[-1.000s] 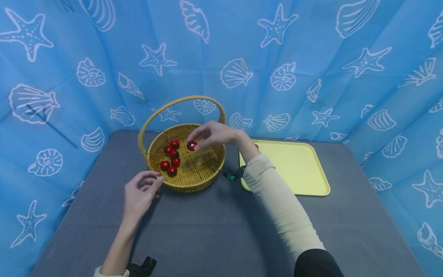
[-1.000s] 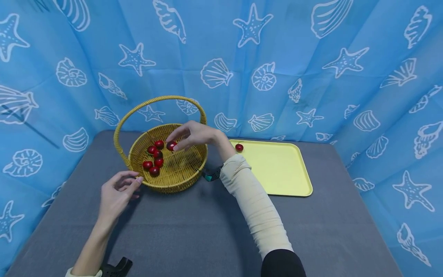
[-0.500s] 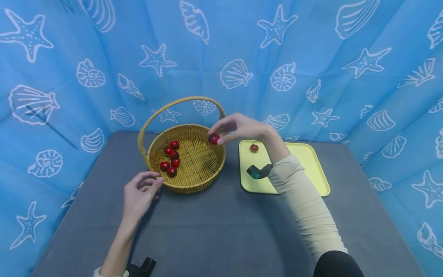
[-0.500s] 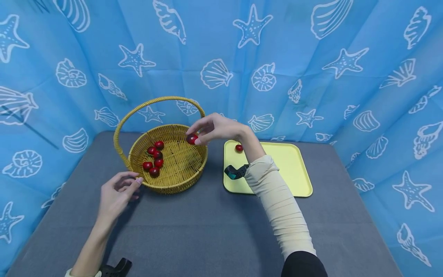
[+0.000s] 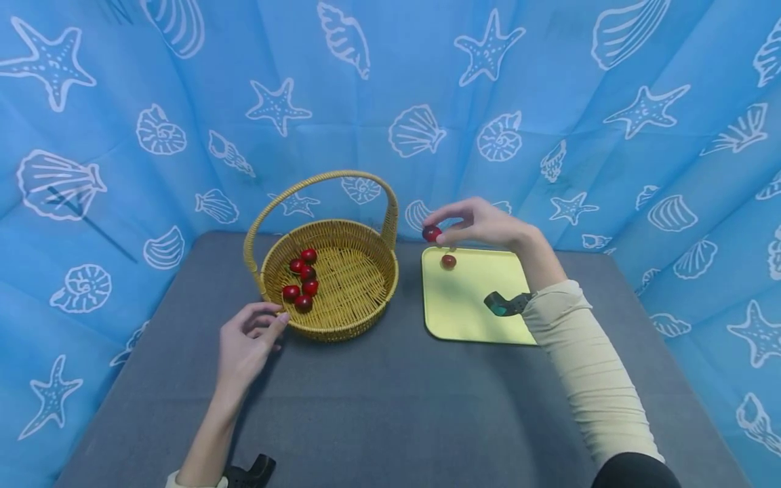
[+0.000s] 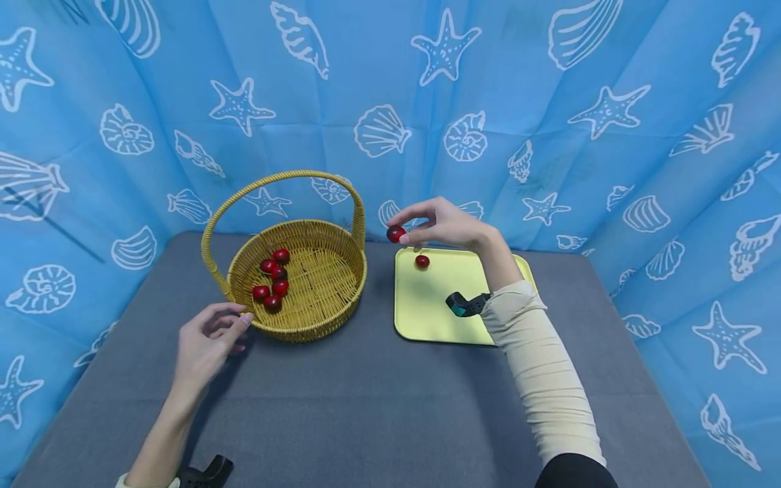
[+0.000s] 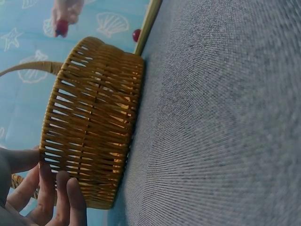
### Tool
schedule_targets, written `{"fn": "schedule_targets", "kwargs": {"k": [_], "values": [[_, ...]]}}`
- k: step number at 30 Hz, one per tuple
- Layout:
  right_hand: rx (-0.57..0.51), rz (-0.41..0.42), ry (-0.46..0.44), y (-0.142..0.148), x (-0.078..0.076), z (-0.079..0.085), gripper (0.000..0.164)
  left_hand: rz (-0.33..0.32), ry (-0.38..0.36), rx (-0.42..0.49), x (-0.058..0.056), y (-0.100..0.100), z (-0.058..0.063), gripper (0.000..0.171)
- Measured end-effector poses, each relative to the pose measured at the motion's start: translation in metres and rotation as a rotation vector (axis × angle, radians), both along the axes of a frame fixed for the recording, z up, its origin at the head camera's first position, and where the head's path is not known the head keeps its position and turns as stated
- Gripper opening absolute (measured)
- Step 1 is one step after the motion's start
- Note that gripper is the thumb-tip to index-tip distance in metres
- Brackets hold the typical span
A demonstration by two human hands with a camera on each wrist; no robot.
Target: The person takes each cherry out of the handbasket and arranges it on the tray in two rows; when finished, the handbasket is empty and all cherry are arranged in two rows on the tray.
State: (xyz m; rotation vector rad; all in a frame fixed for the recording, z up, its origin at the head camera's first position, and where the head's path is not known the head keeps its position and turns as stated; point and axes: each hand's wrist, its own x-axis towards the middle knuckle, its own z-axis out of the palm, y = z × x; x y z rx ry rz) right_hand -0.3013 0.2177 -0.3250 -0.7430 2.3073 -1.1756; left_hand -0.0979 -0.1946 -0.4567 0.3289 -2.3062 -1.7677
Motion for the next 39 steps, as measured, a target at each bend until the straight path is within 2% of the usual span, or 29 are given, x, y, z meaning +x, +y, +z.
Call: {"fn": "schedule_targets", "kwargs": {"k": [5,11,22,29,39], "values": [[0.035,-0.066,0.037,0.024,0.002,-0.009,0.042,0.001,0.024,-0.003,0.0,0.001,0.0,0.028],[-0.012,-0.138,-0.001,0.045,0.006,-0.02,0.043,0.007,0.028,-0.027,0.0,0.001,-0.001,0.029],[-0.019,-0.317,0.012,0.069,0.013,-0.044,0.045,0.016,0.01,-0.025,0.0,0.002,-0.001,0.029],[-0.024,-0.344,0.028,0.081,0.013,-0.059,0.049,0.006,0.008,-0.026,0.0,0.002,0.0,0.03],[0.043,-0.344,0.011,0.09,0.013,-0.079,0.048,0.012,0.029,-0.032,0.0,0.003,-0.001,0.028]]}}
